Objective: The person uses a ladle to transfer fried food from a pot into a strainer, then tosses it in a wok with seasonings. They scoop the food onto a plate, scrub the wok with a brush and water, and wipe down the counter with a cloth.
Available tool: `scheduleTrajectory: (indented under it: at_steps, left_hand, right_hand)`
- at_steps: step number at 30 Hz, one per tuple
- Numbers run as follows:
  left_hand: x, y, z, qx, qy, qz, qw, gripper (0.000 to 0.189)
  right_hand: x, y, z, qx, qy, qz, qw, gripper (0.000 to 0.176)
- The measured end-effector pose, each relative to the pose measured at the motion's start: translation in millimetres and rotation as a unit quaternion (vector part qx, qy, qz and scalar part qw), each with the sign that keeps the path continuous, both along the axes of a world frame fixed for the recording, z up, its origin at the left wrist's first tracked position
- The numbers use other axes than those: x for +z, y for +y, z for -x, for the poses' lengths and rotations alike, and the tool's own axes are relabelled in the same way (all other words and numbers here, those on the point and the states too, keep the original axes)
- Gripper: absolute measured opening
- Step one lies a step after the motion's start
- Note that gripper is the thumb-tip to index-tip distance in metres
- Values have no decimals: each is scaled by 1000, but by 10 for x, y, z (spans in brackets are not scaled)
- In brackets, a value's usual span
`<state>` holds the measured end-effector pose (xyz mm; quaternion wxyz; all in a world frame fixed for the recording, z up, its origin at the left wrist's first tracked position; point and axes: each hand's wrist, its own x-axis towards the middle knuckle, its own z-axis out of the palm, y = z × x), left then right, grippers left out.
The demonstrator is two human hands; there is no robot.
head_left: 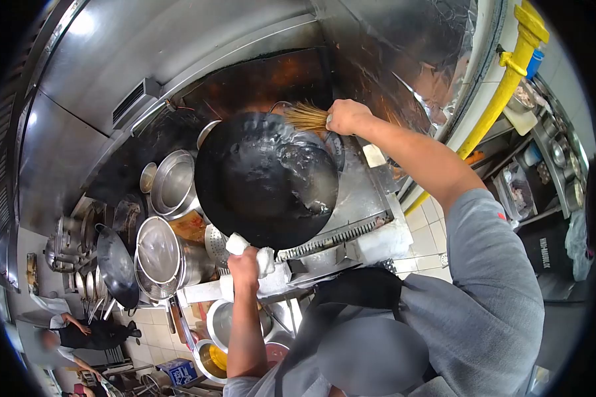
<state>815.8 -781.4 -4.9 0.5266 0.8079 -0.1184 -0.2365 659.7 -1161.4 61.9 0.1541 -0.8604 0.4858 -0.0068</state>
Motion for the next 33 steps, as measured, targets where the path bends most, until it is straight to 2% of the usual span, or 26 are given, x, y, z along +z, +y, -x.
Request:
scheduleTrajectory:
  at_steps: [6,8,9,11,19,22,23,26,27,28,29,31,33]
  left_hand:
    - [191,35,-78,-68,-76,-51,993,14]
    - [258,75,-145,-82,-118,-61,988,14]
    - [293,108,-198,-99,-136,-71,983,14]
    - [456,96,-214,-104,-163,-88,977,14]
    - [676,40,-486,-190,-224,-100,951,17]
    - [767,-7,-484,-203,-246,-85,944,17]
    - [791,-17,-477,-212,-262,-68,939,17]
    - [895,5,-399,-230,-295,-69,925,19]
    - [886,24,-376,-240,-313,-63,917,19]
    - [809,103,-381,-256,-330,-60,906,20]
    - [779,209,-318,-254,-320,-42,912,35]
    - [340,595,-351,-229,-372,-76,896,54]
    - [209,750,-230,-196,-347,-119,909,66]
  right_hand:
    - [-145,102,170,-20,7,-32,999,44]
    - [-62,245,299,-14,-22,-43,999,33]
    - [-4,308,365,-15,-21,-43,999,33]
    - [77,405,472,-25,-51,-97,994,35]
    - [-62,573,623,-64,-65,-123,988,41]
    - [-158,637,679,-92,-82,-175,977,51]
    - [-238,653,713,-91,-76,-176,977,51]
    - [-607,811,834,-133,-168,-235,948,62]
    - [-964,892,894,-135,-162,-236,948,62]
    - [-1435,996,958,-126,-244,-152,949,64]
    - [-1745,1143,1000,-116,-323,-66,937,65]
    - [-1958,1502,1065,-135,-342,-107,924,66]
    - [-1894,1501,1023,-156,-370,-143,904,66]
